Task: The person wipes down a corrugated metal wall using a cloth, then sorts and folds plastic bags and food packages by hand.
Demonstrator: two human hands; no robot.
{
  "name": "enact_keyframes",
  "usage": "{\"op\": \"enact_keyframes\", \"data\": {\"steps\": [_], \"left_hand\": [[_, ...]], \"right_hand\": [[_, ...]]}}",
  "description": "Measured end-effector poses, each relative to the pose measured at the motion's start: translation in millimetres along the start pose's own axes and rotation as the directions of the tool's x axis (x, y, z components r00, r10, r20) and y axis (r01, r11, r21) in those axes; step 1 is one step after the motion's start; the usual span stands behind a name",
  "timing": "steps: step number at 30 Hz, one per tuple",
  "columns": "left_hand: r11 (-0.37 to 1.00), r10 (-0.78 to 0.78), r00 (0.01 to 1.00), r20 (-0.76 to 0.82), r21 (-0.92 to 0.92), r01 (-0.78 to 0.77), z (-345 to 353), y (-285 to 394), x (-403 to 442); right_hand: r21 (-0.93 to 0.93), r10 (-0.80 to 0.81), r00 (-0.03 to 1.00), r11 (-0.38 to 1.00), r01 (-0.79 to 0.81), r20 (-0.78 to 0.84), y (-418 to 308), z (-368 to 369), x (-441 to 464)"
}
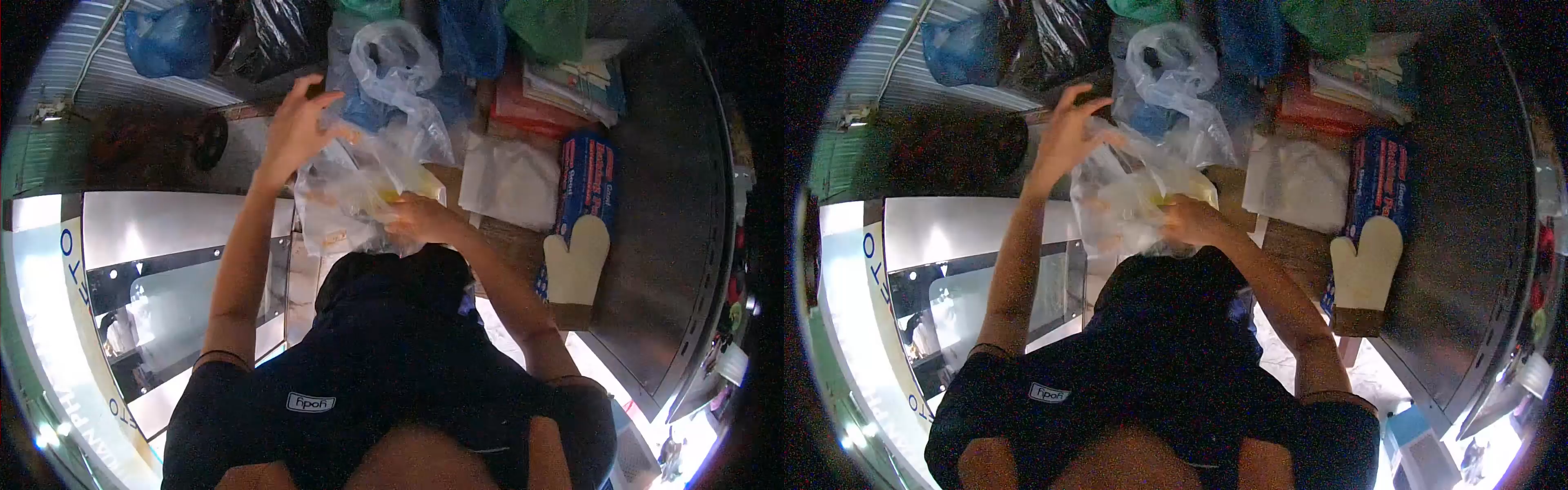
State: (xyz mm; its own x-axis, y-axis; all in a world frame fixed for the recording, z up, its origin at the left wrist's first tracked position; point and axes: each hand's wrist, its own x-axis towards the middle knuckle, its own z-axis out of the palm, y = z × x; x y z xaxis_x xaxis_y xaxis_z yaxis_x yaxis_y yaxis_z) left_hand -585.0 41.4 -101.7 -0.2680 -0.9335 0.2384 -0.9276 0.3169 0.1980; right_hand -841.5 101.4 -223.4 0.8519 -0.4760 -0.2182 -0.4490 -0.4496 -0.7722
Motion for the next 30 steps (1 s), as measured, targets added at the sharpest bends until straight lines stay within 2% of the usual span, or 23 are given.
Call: {"op": "enact_keyframes", "data": {"steps": [2, 4, 6, 7, 8, 9, 10, 13, 14, 15, 16, 17, 19, 20, 21, 22, 23, 25, 26, 27, 28, 29, 30], "left_hand": [[0.997, -0.016, 1.0, 0.003, 0.078, 0.016, 4, 20, 7], [0.985, -0.038, 0.999, -0.004, 0.168, 0.038, 4, 39, 14], [0.996, -0.089, 0.995, 0.037, -0.001, 0.09, 4, 51, 12], [0.996, -0.087, 0.996, 0.038, -0.006, 0.087, 6, 63, 3], [0.988, -0.141, 0.98, -0.137, -0.087, 0.13, 6, 78, -10], [0.973, -0.199, 0.932, -0.303, -0.174, 0.152, 7, 90, -21], [0.947, -0.291, 0.928, -0.234, -0.208, 0.244, 21, 97, -42], [0.998, 0.009, 0.981, -0.192, -0.064, -0.021, 100, 58, -101], [0.99, 0.14, 0.971, -0.193, -0.007, -0.144, 112, 50, -111], [0.702, -0.335, 0.938, -0.092, -0.688, 0.183, 101, 62, -105], [-0.054, -0.578, 0.761, 0.294, -0.945, 0.324, 94, 69, -103], [-0.06, -0.585, 0.756, 0.295, -0.945, 0.322, 91, 66, -103], [0.155, -0.575, 0.794, 0.199, -0.926, 0.344, 83, 55, -96], [0.279, -0.579, 0.798, 0.169, -0.878, 0.388, 79, 54, -93], [0.274, -0.584, 0.792, 0.175, -0.877, 0.395, 74, 56, -91], [0.277, -0.56, 0.81, 0.173, -0.883, 0.38, 71, 59, -88], [0.282, -0.533, 0.83, 0.167, -0.89, 0.359, 70, 59, -84], [0.353, -0.477, 0.864, 0.165, -0.863, 0.36, 83, 50, -84], [0.423, -0.417, 0.894, 0.162, -0.836, 0.349, 88, 48, -85], [0.422, -0.411, 0.896, 0.166, -0.837, 0.348, 79, 53, -83], [0.568, -0.359, 0.902, 0.238, -0.712, 0.414, 61, 61, -78], [0.699, -0.319, 0.894, 0.316, -0.558, 0.447, 51, 65, -75], [0.841, -0.215, 0.961, 0.176, -0.467, 0.273, 55, 59, -77]], "right_hand": [[0.007, -0.26, 0.928, 0.962, 0.272, -0.265, 22, 29, 6], [-0.005, -0.242, 0.908, 0.967, 0.256, -0.34, 6, 21, 6], [-0.008, -0.227, 0.885, 0.969, 0.245, -0.406, -15, 19, 10], [0.248, 0.037, 0.87, 0.964, 0.1, -0.492, -22, 20, 12], [0.496, 0.308, 0.804, 0.868, -0.018, -0.509, -27, 19, 16], [0.494, 0.311, 0.795, 0.869, -0.017, -0.521, -18, 35, 33], [0.557, 0.169, 0.666, 0.713, 0.426, -0.726, 1, 67, 56], [0.621, 0.217, 0.63, 0.569, 0.539, -0.745, -29, 58, 45], [0.508, 0.012, 0.78, 0.765, 0.396, -0.626, -44, 41, 33], [0.313, -0.136, 0.899, 0.907, 0.282, -0.416, -56, 23, 22], [0.537, -0.02, 0.988, 0.838, 0.099, -0.151, -63, 5, 14], [0.536, -0.022, 0.99, 0.839, 0.095, -0.141, -53, 5, 13], [0.917, 0.206, 0.97, 0.398, 0.035, -0.127, -24, 14, 18], [0.751, 0.327, 0.87, 0.657, 0.07, -0.368, -14, 24, 22], [0.754, 0.329, 0.873, 0.654, 0.064, -0.359, -19, 21, 23], [0.497, 0.299, 0.792, 0.868, 0.007, -0.533, -25, 16, 23], [0.189, 0.2, 0.705, 0.977, -0.095, -0.681, -28, 12, 26], [0.311, 0.255, 0.66, 0.95, -0.035, -0.707, -1, 34, 48], [0.405, 0.321, 0.826, 0.906, -0.125, -0.463, 9, 34, 53], [0.471, 0.308, 0.899, 0.872, -0.136, -0.312, 20, 36, 56], [0.526, 0.287, 0.946, 0.833, -0.169, -0.152, 27, 37, 58], [0.528, 0.292, 0.944, 0.832, -0.17, -0.155, 35, 39, 59], [0.477, 0.251, 0.961, 0.863, -0.168, -0.116, 34, 36, 58]]}}
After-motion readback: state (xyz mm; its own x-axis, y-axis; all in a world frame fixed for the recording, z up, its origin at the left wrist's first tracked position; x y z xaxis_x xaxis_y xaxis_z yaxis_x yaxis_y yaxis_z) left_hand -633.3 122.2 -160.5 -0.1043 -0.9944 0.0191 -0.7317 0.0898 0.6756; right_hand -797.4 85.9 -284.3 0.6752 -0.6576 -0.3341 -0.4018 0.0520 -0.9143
